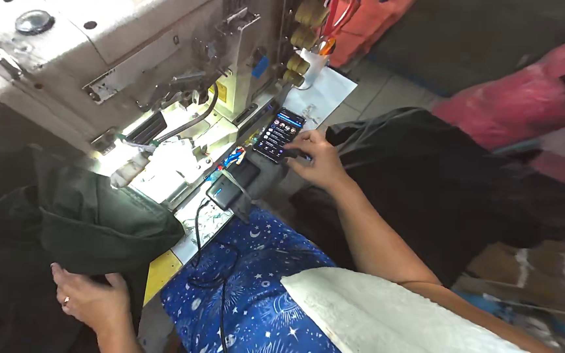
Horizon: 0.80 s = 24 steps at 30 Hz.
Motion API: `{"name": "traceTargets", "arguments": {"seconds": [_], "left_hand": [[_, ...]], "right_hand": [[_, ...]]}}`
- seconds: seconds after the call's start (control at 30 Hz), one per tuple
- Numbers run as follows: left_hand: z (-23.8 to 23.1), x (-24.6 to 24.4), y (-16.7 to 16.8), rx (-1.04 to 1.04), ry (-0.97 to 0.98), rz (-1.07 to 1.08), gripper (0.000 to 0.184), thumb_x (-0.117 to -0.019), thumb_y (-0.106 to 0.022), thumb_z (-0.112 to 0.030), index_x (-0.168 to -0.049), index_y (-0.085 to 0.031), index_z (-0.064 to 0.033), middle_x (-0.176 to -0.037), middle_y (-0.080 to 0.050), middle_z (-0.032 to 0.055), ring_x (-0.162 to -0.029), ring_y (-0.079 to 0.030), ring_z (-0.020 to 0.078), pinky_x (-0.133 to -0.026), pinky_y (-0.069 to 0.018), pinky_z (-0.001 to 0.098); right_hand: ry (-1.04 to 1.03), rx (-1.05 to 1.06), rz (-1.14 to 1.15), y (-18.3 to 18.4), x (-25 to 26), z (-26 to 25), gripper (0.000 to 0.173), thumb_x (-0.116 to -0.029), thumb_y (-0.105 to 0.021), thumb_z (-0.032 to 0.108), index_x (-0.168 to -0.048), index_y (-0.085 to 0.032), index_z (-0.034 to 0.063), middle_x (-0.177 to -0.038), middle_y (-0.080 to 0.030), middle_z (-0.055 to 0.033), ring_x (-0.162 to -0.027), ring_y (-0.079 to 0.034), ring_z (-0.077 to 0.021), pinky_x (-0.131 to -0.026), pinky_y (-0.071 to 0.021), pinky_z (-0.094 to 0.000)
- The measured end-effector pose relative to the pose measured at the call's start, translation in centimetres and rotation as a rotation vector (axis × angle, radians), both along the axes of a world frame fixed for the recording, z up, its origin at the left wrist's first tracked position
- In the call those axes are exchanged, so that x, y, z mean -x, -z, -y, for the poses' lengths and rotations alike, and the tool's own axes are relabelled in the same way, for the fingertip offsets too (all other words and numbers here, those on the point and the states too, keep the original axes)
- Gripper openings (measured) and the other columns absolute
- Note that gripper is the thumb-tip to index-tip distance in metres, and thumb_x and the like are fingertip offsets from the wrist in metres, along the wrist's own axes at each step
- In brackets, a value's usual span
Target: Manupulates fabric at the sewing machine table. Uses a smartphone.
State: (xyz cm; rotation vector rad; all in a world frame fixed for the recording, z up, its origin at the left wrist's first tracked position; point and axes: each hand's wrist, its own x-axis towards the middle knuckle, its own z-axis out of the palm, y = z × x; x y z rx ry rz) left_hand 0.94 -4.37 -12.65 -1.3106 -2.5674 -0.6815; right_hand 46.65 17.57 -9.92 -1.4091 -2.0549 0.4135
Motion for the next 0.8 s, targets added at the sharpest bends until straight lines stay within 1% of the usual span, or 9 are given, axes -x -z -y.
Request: {"name": "traceTargets", "arguments": {"seconds": [0.03,0.13,0.27,0.4,0.5,0.63,0.7,0.8], "left_hand": [[0.0,0.1,0.1,-0.023,0.005,-0.008,0.083,-0.0891,-0.060,-0.027,-0.156,-0.027,0.0093,-0.155,-0.037,0.0354,-0.136,-0.044,0.0560,-0.108,-0.0347,0.0679],[0.2,0.4,0.2,-0.040,0.016,0.000,0.079,-0.0913,-0.059,-0.029,-0.155,-0.031,0.0077,-0.157,-0.036,0.0327,-0.138,-0.044,0.0541,-0.109,-0.0338,0.0664],[0.2,0.4,0.1,-0.044,0.018,0.013,0.075,-0.0922,-0.058,-0.028,-0.155,-0.034,0.0060,-0.158,-0.036,0.0316,-0.139,-0.043,0.0529,-0.110,-0.0334,0.0658],[0.2,0.2,0.1,-0.036,0.009,0.020,0.075,-0.0926,-0.059,-0.025,-0.155,-0.033,0.0062,-0.158,-0.035,0.0317,-0.139,-0.043,0.0533,-0.110,-0.0339,0.0661],[0.2,0.3,0.2,-0.030,0.004,0.011,0.075,-0.0927,-0.060,-0.024,-0.155,-0.032,0.0065,-0.159,-0.035,0.0311,-0.139,-0.043,0.0527,-0.110,-0.0343,0.0656],[0.1,0.3,0.2,-0.036,0.007,0.011,0.073,-0.0925,-0.061,-0.022,-0.155,-0.034,0.0061,-0.159,-0.035,0.0308,-0.139,-0.042,0.0528,-0.110,-0.0336,0.0661],[0.1,0.2,0.2,-0.036,0.003,-0.001,0.072,-0.0925,-0.060,-0.022,-0.154,-0.036,0.0060,-0.158,-0.037,0.0309,-0.139,-0.044,0.0525,-0.110,-0.0343,0.0659],[0.0,-0.1,-0.1,-0.028,-0.002,0.002,0.071,-0.0932,-0.060,-0.021,-0.154,-0.036,0.0051,-0.158,-0.036,0.0310,-0.140,-0.042,0.0531,-0.110,-0.0337,0.0668]], "right_hand": [[-0.012,0.001,0.034,0.0,0.2,0.4,0.031,-0.0884,-0.076,0.020,-0.117,-0.075,0.0072,-0.126,-0.062,-0.0194,-0.106,-0.065,-0.0357,-0.086,-0.0552,-0.0569],[-0.035,-0.007,0.093,0.0,0.8,1.0,0.033,-0.0874,-0.076,0.023,-0.116,-0.076,0.0081,-0.126,-0.062,-0.0198,-0.108,-0.063,-0.0392,-0.085,-0.0541,-0.0600],[-0.040,-0.005,0.121,0.0,1.2,1.1,0.036,-0.0888,-0.073,0.032,-0.118,-0.076,0.0106,-0.129,-0.061,-0.0199,-0.110,-0.063,-0.0393,-0.085,-0.0527,-0.0608],[-0.057,-0.018,0.157,0.8,1.1,0.8,0.038,-0.0897,-0.071,0.038,-0.119,-0.076,0.0128,-0.130,-0.060,-0.0194,-0.113,-0.062,-0.0384,-0.086,-0.0536,-0.0592],[-0.056,0.003,0.153,1.2,1.1,0.8,0.040,-0.0900,-0.072,0.037,-0.121,-0.075,0.0122,-0.131,-0.060,-0.0190,-0.115,-0.062,-0.0374,-0.088,-0.0541,-0.0579],[-0.025,-0.009,0.056,0.1,1.0,1.1,0.050,-0.0896,-0.074,0.035,-0.132,-0.068,0.0102,-0.133,-0.058,-0.0198,-0.113,-0.062,-0.0373,-0.088,-0.0544,-0.0583],[-0.015,-0.043,0.025,-0.8,0.7,1.5,0.050,-0.0891,-0.074,0.032,-0.132,-0.068,0.0089,-0.134,-0.058,-0.0203,-0.113,-0.062,-0.0365,-0.090,-0.0543,-0.0568],[-0.020,-0.098,0.002,-1.6,0.0,2.4,0.044,-0.0897,-0.075,0.026,-0.129,-0.069,0.0069,-0.133,-0.058,-0.0208,-0.109,-0.064,-0.0357,-0.087,-0.0553,-0.0548]]}}
